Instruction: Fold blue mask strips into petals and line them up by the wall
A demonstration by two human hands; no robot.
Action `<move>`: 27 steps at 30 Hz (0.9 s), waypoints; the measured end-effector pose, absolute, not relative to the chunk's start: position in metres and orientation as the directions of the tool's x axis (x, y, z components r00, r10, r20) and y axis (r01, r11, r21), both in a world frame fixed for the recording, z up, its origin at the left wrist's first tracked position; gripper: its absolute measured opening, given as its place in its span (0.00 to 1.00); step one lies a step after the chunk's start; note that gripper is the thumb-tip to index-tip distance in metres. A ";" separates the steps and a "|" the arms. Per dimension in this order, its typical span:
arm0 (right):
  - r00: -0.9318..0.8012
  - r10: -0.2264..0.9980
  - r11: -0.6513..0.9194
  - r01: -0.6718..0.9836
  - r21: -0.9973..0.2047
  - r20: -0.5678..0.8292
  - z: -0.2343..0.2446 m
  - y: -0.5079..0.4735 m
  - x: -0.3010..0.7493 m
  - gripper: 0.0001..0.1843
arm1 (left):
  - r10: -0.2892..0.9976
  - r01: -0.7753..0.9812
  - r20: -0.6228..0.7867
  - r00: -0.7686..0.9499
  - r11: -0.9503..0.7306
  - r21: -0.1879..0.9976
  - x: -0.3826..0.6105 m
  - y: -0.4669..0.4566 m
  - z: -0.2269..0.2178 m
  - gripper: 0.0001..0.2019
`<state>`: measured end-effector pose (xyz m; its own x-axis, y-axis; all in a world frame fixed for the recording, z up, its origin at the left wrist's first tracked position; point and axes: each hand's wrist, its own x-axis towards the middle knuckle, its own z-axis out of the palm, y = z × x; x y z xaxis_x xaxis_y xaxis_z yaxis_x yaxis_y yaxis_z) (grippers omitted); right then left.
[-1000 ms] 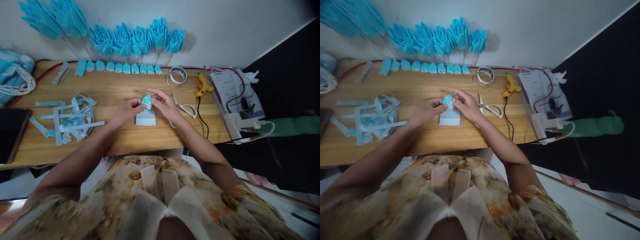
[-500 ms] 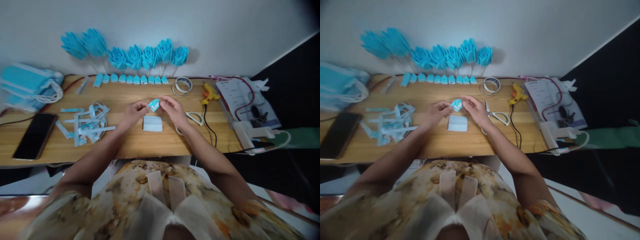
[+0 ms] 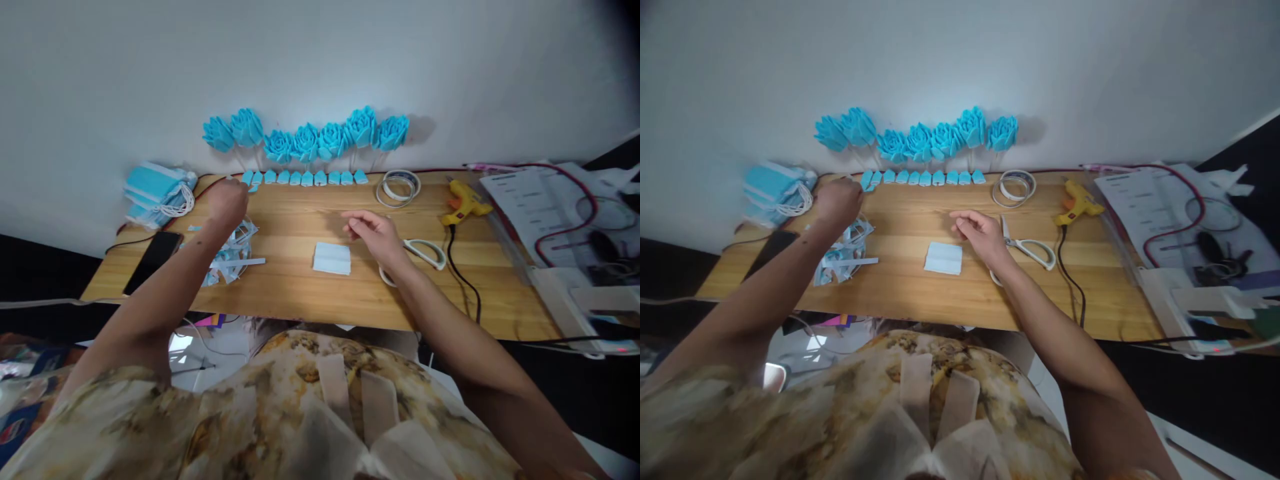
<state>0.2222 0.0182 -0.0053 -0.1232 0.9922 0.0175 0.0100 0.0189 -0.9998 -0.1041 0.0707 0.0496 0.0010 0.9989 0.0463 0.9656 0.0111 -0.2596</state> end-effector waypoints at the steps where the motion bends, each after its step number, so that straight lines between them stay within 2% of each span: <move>1: -0.129 0.991 0.021 0.015 -1.000 0.019 -0.005 0.018 0.222 0.17 | 1.000 0.958 0.019 0.007 -0.002 -0.288 -0.106 0.073 0.044 0.19; 4: -0.153 0.988 0.015 0.012 -1.000 0.013 -0.007 0.019 0.220 0.16 | 1.000 0.949 -0.015 -0.003 -0.002 -0.314 -0.107 0.077 0.033 0.21; 9: -0.178 0.984 -0.006 0.028 -1.000 -0.011 -0.010 0.020 0.219 0.16 | 0.999 0.956 0.017 -0.051 0.054 -0.289 -0.106 0.085 0.029 0.21; 21: -0.214 0.977 0.016 0.084 -0.996 -0.003 -0.011 0.021 0.222 0.17 | 0.999 0.943 -0.044 0.018 -0.032 -0.333 -0.098 0.097 0.021 0.21; 27: -0.212 0.977 0.010 0.099 -0.995 -0.011 -0.010 0.019 0.222 0.17 | 0.998 0.947 -0.060 0.025 -0.043 -0.319 -0.101 0.097 0.019 0.22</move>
